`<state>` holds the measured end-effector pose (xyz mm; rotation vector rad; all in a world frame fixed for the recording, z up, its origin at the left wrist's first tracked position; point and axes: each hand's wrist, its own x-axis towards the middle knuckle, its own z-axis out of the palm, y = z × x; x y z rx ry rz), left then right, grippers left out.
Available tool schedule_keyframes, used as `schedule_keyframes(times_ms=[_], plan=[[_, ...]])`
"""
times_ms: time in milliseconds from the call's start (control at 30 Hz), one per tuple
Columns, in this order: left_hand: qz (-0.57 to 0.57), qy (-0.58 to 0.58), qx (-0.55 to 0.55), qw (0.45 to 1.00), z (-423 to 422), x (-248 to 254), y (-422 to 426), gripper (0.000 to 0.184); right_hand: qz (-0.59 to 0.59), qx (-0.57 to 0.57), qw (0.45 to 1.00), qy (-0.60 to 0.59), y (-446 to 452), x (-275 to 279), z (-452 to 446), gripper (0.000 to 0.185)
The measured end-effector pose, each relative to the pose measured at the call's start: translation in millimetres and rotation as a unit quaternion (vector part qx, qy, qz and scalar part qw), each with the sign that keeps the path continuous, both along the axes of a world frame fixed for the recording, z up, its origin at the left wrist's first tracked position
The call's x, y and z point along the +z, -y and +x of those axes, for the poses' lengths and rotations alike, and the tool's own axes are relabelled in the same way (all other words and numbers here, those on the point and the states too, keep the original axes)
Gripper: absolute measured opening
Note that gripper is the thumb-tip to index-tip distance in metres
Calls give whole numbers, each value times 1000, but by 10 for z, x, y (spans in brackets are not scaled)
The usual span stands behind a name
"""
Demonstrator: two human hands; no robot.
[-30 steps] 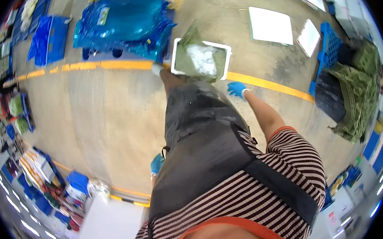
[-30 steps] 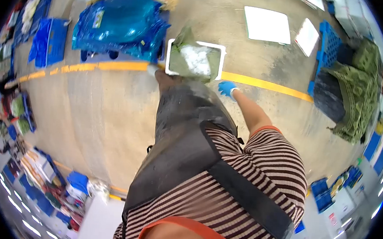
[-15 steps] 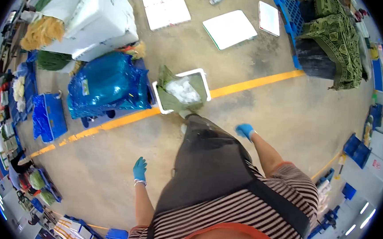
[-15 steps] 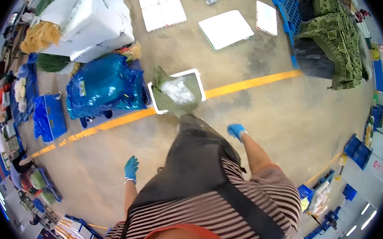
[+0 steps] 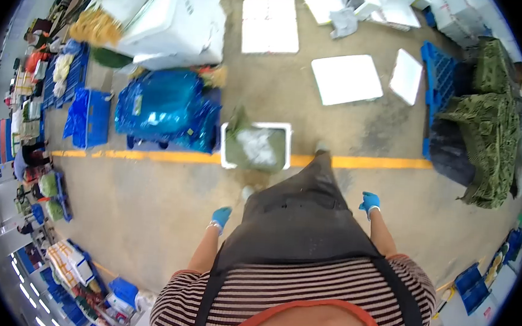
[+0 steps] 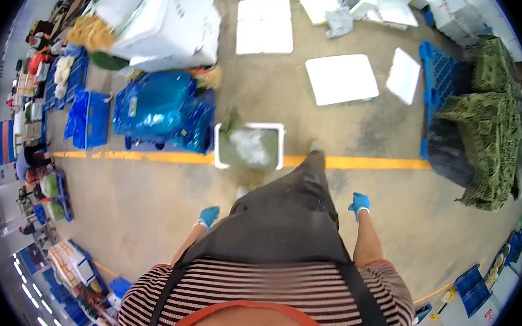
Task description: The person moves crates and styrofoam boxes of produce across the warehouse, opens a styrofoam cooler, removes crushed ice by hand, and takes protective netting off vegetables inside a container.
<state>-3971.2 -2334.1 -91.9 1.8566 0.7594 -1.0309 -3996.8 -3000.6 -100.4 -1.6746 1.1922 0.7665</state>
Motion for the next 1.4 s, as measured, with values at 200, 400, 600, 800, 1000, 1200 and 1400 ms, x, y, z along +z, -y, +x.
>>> schedule_keyframes(times_ms=[200,400,600,800,1000,1200,1400], plan=[[-62,-27,22,997,1261,-41,1156,37,71,-20,978,195,1297,1445,2130,55],[-234,63,91,966,3022,1637,2655,44,-113,202,953,196,1888,1963,3461,30],[230,-15,-416,880,3200,790,2127,55,-5,256,951,176,1264,1477,4352,28],[127,-7,-324,938,3961,211,1679,48,-83,235,863,440,1388,-203,5742,62],[117,9,-372,921,5809,164,1315,44,-104,655,736,139,2185,-1109,6346,27],[200,201,-393,875,8594,189,1854,29,-85,498,856,113,1811,-1028,6619,30],[-31,376,-223,899,11116,812,3254,46,186,295,935,58,2839,-1132,8418,31]])
